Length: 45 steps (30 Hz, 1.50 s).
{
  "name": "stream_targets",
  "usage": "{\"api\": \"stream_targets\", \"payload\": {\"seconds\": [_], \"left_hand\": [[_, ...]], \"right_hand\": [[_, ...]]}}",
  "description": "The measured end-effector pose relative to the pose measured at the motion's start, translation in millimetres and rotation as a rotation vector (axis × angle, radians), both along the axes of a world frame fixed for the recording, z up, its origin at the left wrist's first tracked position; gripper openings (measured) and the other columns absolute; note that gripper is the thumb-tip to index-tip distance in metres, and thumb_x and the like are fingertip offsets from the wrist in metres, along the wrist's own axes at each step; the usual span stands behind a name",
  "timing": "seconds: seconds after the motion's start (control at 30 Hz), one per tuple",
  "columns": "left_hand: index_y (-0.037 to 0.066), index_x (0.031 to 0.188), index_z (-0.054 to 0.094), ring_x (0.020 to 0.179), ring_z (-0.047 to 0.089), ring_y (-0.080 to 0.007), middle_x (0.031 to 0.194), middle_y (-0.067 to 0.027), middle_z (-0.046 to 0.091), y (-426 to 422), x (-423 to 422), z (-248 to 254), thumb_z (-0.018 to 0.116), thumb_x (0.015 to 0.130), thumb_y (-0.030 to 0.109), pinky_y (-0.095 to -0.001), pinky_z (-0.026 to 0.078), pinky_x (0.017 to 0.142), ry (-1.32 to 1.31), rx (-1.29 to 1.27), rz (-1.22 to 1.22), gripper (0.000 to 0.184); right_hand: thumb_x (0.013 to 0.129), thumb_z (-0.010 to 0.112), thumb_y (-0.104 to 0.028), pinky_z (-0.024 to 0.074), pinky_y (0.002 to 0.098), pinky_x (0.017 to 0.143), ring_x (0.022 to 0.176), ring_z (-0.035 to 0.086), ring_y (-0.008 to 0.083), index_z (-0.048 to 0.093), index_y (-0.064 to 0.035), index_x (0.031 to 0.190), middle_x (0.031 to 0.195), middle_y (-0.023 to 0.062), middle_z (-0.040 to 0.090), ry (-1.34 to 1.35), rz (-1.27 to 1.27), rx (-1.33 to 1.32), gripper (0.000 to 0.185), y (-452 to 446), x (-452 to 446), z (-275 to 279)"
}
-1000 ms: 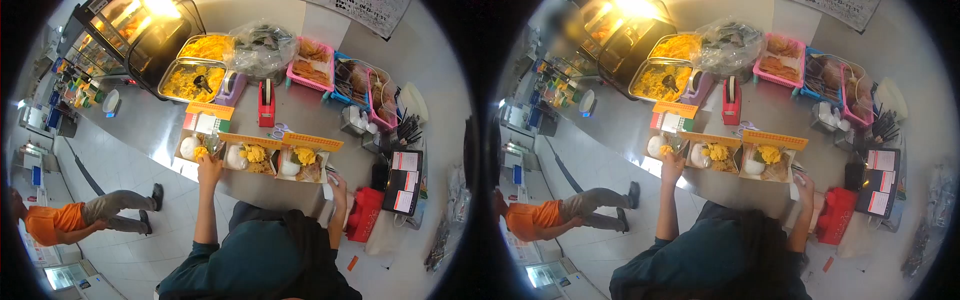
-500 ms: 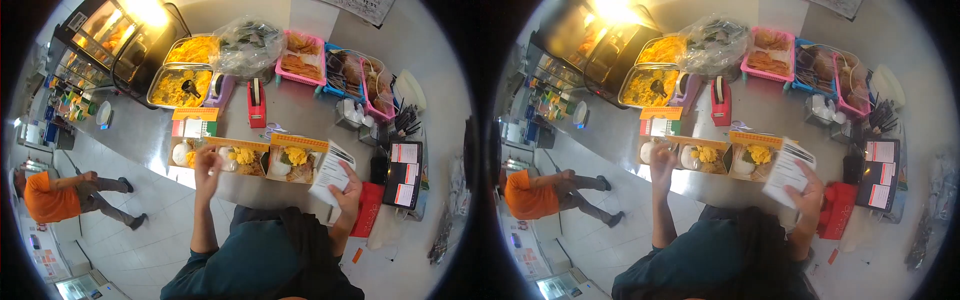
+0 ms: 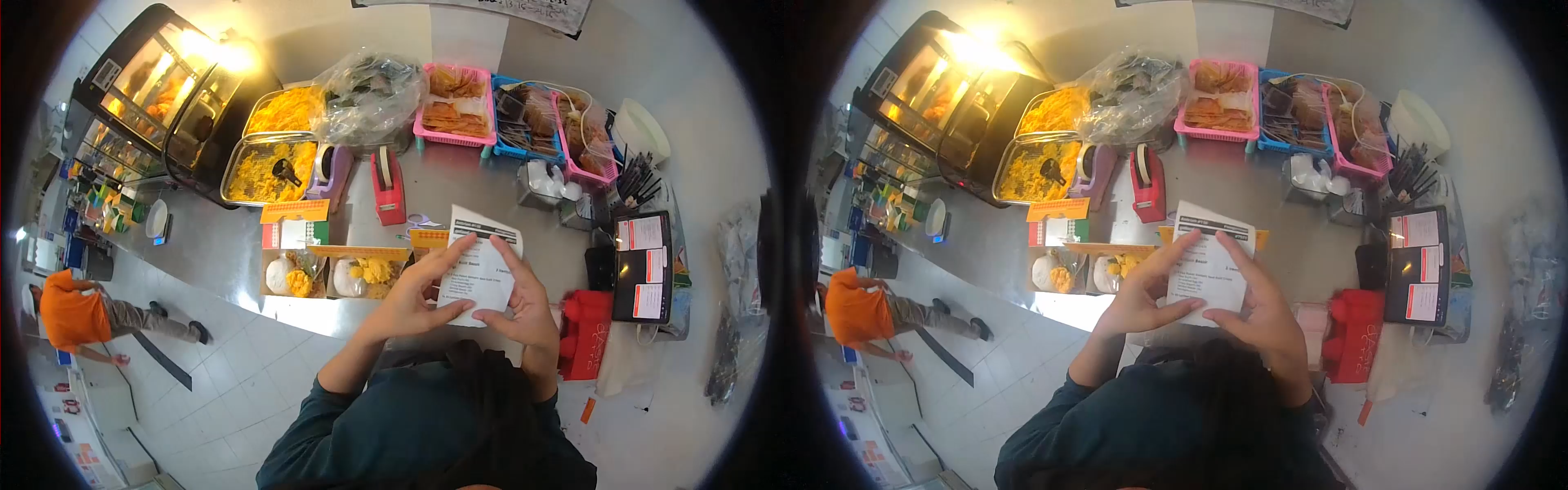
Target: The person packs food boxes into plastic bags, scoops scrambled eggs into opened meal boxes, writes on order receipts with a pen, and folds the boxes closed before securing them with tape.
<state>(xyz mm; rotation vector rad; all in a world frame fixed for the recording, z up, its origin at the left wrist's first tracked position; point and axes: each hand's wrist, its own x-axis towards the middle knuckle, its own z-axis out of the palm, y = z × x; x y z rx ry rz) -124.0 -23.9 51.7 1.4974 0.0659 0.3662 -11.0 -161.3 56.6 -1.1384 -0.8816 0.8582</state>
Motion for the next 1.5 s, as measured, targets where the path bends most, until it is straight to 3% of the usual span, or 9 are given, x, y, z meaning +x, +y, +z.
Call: {"api": "stream_targets", "payload": {"seconds": [0.37, 0.6, 0.83, 1.0, 1.1, 1.13, 1.17, 1.37, 1.5], "left_hand": [[0.006, 0.131, 0.019, 0.117, 0.031, -0.0282, 0.125, -0.0175, 0.032, -34, 21, 0, 0.06, 0.066, 0.002, -0.0314, 0.028, 0.094, -0.103, 0.238, -0.12, 0.076], [0.006, 0.131, 0.02, 0.113, 0.036, -0.0211, 0.125, -0.0138, 0.032, -23, 12, -4, 0.061, 0.066, -0.003, -0.0303, 0.036, 0.088, 0.039, -0.154, -0.154, 0.078], [0.008, 0.122, 0.038, 0.094, 0.051, -0.0208, 0.116, -0.0096, 0.048, 20, 3, -4, 0.064, 0.068, 0.006, -0.0316, 0.04, 0.082, 0.089, 0.28, -0.249, 0.061], [0.005, 0.107, 0.049, 0.083, 0.056, -0.024, 0.097, -0.0123, 0.057, 103, 37, -31, 0.055, 0.077, 0.025, -0.0315, 0.043, 0.074, 0.322, 0.636, 0.359, 0.037], [0.005, 0.104, 0.052, 0.084, 0.055, -0.0274, 0.097, -0.0144, 0.056, 129, 31, -53, 0.044, 0.082, 0.039, -0.0335, 0.042, 0.075, 0.573, 0.896, -0.42, 0.041], [0.005, 0.099, 0.056, 0.086, 0.054, -0.0303, 0.097, -0.0162, 0.056, 119, 38, -55, 0.033, 0.083, 0.049, -0.0359, 0.041, 0.077, 1.062, 0.801, -0.512, 0.052], [0.004, 0.093, 0.059, 0.086, 0.054, -0.0309, 0.091, -0.0173, 0.057, 113, 31, -68, 0.023, 0.082, 0.056, -0.036, 0.041, 0.077, 0.926, 0.791, -0.484, 0.064], [0.005, 0.092, 0.058, 0.087, 0.056, -0.0242, 0.095, -0.0115, 0.057, 128, 39, -112, 0.044, 0.081, 0.016, -0.0332, 0.043, 0.076, 0.765, 0.641, -0.509, 0.021], [0.009, 0.083, 0.056, 0.072, 0.058, -0.0259, 0.077, -0.0088, 0.058, 139, 74, -145, 0.055, 0.07, 0.011, -0.0365, 0.046, 0.061, 0.681, 1.233, -0.334, 0.013]], "right_hand": [[0.059, 0.063, 0.007, 0.0331, 0.0326, 0.091, 0.11, 0.04, 0.0216, 0.019, 0.0031, 0.128, 0.122, 0.0144, 0.036, 0.072, 0.084, -0.005, 0.082, -33, 30, -24], [0.059, 0.063, 0.007, 0.0288, 0.0285, 0.092, 0.112, 0.035, 0.0185, 0.015, 0.0024, 0.129, 0.123, 0.0123, 0.034, 0.153, 0.179, 0.002, 0.085, -12, 26, -10], [0.063, 0.063, 0.0, 0.0234, 0.026, 0.093, 0.113, 0.032, 0.0153, 0.021, 0.0008, 0.129, 0.124, 0.0109, 0.035, -0.096, 0.19, -0.019, 0.078, -6, 57, -19], [0.069, 0.064, -0.021, 0.0241, 0.0251, 0.093, 0.111, 0.037, 0.0147, 0.034, 0.0009, 0.123, 0.118, 0.0107, 0.044, -0.181, -0.082, -0.149, 0.066, 8, 123, -49], [0.071, 0.061, -0.01, 0.0308, 0.0234, 0.087, 0.1, 0.042, 0.0096, 0.038, -0.0029, 0.122, 0.114, 0.0065, 0.048, -0.236, 0.0, -0.296, 0.057, 11, 143, -90], [0.071, 0.061, -0.007, 0.0307, 0.0229, 0.087, 0.099, 0.042, 0.0087, 0.039, -0.0028, 0.121, 0.111, 0.005, 0.05, -0.153, 0.091, -0.343, 0.054, 6, 141, -98], [0.071, 0.061, -0.007, 0.0312, 0.0229, 0.087, 0.099, 0.042, 0.0087, 0.04, -0.0026, 0.121, 0.111, 0.005, 0.05, -0.132, 0.176, -0.382, 0.054, 2, 135, -107], [0.071, 0.061, -0.004, 0.0344, 0.0225, 0.084, 0.097, 0.045, 0.0102, 0.042, -0.0019, 0.119, 0.111, 0.0075, 0.05, 0.018, 0.281, -0.551, 0.051, -11, 100, -151], [0.07, 0.06, -0.001, 0.0349, 0.0224, 0.084, 0.098, 0.045, 0.0116, 0.043, -0.0016, 0.118, 0.112, 0.0096, 0.049, 0.104, 0.158, -0.465, 0.051, -12, 96, -156]]}}
